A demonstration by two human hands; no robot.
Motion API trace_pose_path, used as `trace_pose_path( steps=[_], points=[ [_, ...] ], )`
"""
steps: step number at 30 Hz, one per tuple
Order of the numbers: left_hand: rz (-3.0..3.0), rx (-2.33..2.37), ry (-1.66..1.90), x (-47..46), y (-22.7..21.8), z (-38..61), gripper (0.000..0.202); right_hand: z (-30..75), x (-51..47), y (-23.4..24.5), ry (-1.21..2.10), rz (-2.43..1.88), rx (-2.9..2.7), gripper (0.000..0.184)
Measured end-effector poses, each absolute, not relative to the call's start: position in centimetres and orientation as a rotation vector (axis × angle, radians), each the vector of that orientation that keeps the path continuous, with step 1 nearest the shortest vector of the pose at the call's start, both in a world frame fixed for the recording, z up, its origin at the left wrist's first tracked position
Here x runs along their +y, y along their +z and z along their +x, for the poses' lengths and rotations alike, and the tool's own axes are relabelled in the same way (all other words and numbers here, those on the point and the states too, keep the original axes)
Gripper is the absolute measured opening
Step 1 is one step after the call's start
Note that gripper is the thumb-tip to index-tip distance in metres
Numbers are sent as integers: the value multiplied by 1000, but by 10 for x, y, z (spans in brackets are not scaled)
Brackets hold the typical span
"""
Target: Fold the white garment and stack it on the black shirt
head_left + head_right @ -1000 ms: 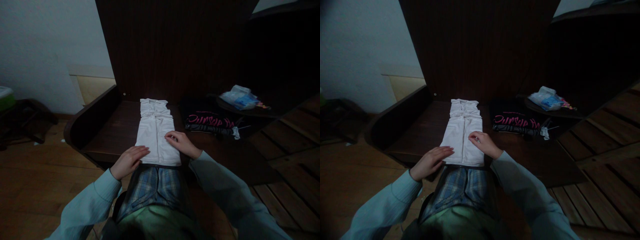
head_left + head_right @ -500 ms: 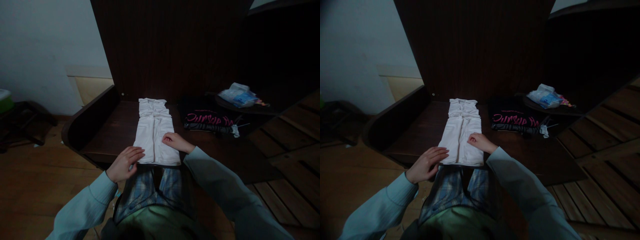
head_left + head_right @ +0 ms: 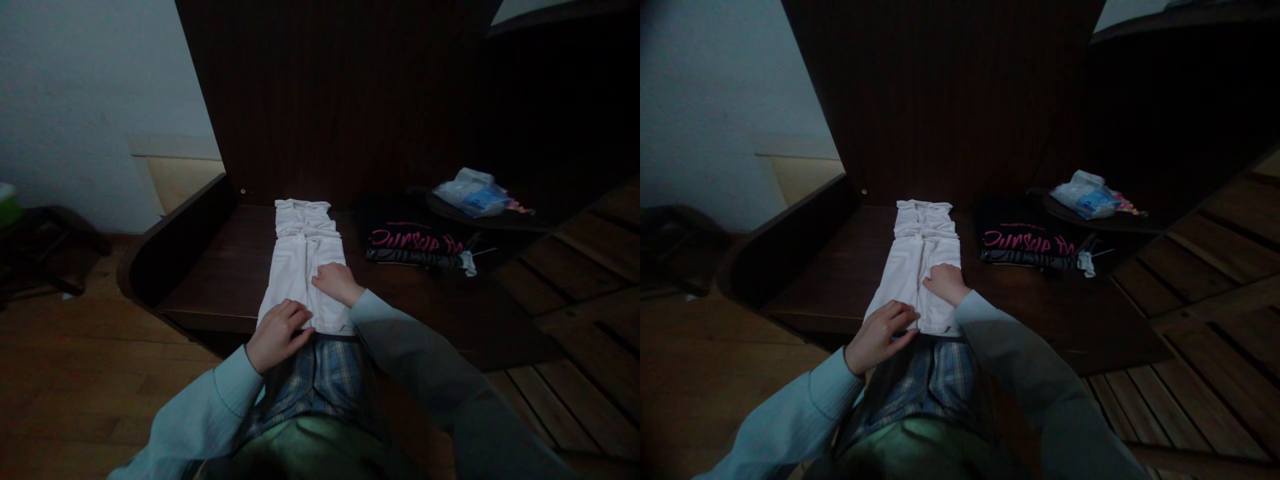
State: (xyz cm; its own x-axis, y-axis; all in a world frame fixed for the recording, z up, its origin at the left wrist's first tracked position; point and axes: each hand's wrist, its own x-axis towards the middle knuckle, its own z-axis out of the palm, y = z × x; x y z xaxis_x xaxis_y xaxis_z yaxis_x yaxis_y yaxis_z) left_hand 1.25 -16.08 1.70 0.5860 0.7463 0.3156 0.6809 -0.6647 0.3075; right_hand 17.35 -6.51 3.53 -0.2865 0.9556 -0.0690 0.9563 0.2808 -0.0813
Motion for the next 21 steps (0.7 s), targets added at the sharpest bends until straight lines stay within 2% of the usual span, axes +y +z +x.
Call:
trace_pose_path(
  steps=[4, 13, 17, 21],
  points=[
    [2648, 1223, 570, -158, 21, 16, 23, 178, -59, 34, -270, 1859, 2588, 28],
    [2426, 1299, 547, -153, 18, 30, 27, 186, -48, 26, -782, 1867, 2711, 26],
    [2268, 1297, 631, -150, 14, 32, 17, 185, -50, 28, -829, 1879, 2701, 26],
    [2115, 1200, 736, -147, 11, 31, 19, 185, -52, 33, -784, 1894, 2722, 27]
  ],
)
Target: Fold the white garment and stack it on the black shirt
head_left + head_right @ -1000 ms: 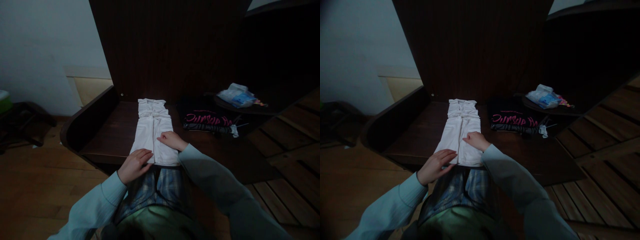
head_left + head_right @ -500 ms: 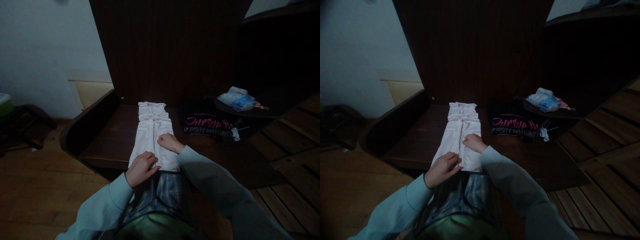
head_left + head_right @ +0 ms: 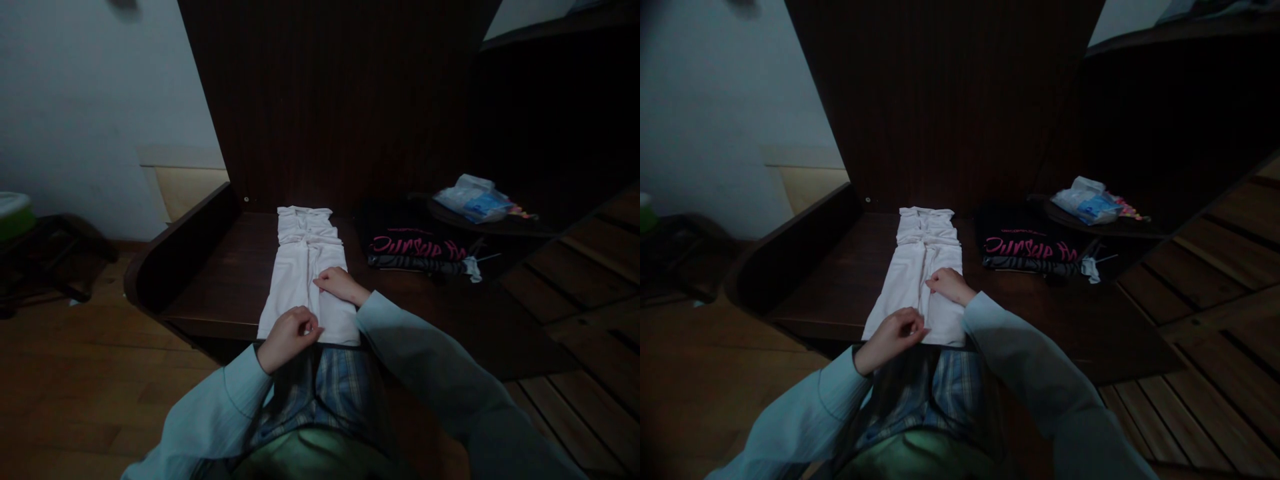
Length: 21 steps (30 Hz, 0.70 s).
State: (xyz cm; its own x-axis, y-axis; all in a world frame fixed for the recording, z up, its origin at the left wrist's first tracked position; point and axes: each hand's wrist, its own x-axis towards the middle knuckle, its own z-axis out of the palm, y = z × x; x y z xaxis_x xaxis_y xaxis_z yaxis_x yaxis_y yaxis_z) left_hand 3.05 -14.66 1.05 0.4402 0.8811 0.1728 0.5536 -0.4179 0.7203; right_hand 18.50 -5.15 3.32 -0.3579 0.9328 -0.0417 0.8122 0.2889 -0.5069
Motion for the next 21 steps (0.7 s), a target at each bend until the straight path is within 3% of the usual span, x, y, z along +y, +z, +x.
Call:
trace_pose_path(
  steps=[6, 21],
  points=[
    [1918, 1092, 809, -144, 10, 27, 26, 183, -53, 28, 508, -1526, -2214, 27],
    [2032, 1103, 784, -144, 10, 26, 21, 179, -61, 12, 362, -1518, -2229, 28]
  ],
)
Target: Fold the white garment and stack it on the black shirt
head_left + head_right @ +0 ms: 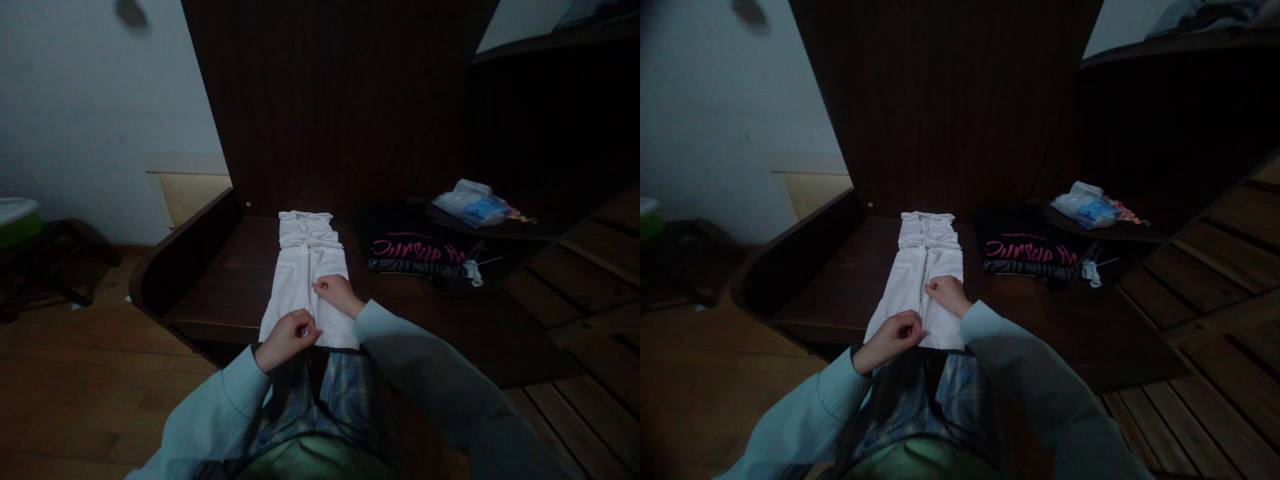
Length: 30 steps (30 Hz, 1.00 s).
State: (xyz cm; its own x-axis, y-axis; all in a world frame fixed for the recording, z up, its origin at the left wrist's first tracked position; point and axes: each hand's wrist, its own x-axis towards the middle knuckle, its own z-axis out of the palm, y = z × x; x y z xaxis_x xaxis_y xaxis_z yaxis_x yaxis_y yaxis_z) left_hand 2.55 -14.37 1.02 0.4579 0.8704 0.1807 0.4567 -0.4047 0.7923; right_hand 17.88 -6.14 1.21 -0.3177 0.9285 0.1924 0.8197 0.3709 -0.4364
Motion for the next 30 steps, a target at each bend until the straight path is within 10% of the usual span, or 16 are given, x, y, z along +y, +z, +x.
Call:
trace_pose_path(
  steps=[30],
  points=[
    [2502, 1006, 684, -165, 34, -1, 33, 251, -158, 4, 573, -1151, -1974, 19]
  ],
)
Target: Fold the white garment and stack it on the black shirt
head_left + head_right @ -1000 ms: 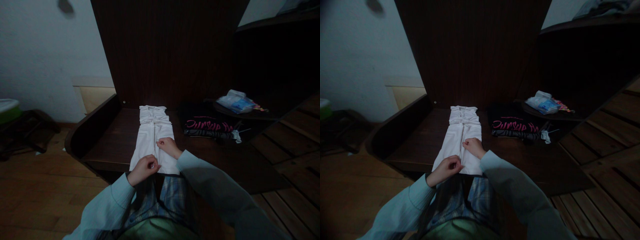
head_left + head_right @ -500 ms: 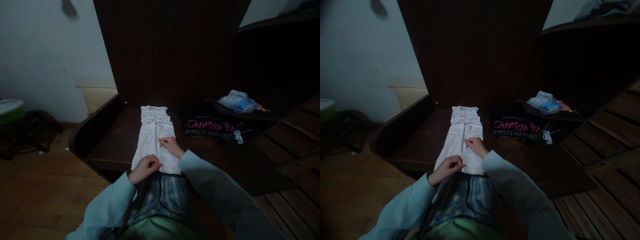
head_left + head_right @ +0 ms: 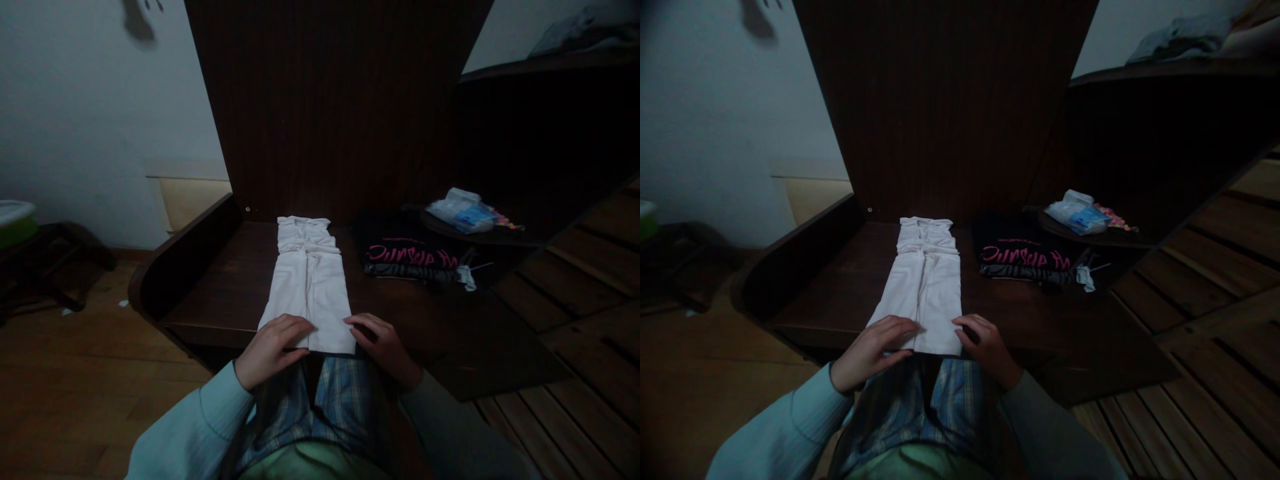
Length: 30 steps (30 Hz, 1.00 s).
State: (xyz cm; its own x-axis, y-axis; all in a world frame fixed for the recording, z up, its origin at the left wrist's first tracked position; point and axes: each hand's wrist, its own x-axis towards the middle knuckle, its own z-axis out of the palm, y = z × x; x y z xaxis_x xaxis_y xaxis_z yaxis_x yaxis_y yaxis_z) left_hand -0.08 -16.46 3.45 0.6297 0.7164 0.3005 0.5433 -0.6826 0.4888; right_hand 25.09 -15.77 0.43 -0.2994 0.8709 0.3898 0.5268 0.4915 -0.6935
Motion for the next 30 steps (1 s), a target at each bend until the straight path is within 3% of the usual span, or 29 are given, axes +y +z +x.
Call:
trace_pose_path(
  steps=[8, 14, 21, 26, 30],
  points=[
    [2533, 1009, 635, -158, 21, 11, 21, 256, -170, -6, 516, -1008, -2160, 39],
    [2455, 1044, 832, -160, 20, 12, 16, 236, -167, -13, 492, -948, -2116, 21],
    [2490, 952, 766, -159, 24, 9, 14, 234, -163, -17, 466, -874, -2184, 26],
    [2406, 910, 676, -157, 17, 7, 15, 244, -158, 4, 541, -830, -2244, 12],
    [2373, 917, 763, -154, 6, 9, 19, 242, -118, 31, 575, -844, -2225, 17]
  ],
)
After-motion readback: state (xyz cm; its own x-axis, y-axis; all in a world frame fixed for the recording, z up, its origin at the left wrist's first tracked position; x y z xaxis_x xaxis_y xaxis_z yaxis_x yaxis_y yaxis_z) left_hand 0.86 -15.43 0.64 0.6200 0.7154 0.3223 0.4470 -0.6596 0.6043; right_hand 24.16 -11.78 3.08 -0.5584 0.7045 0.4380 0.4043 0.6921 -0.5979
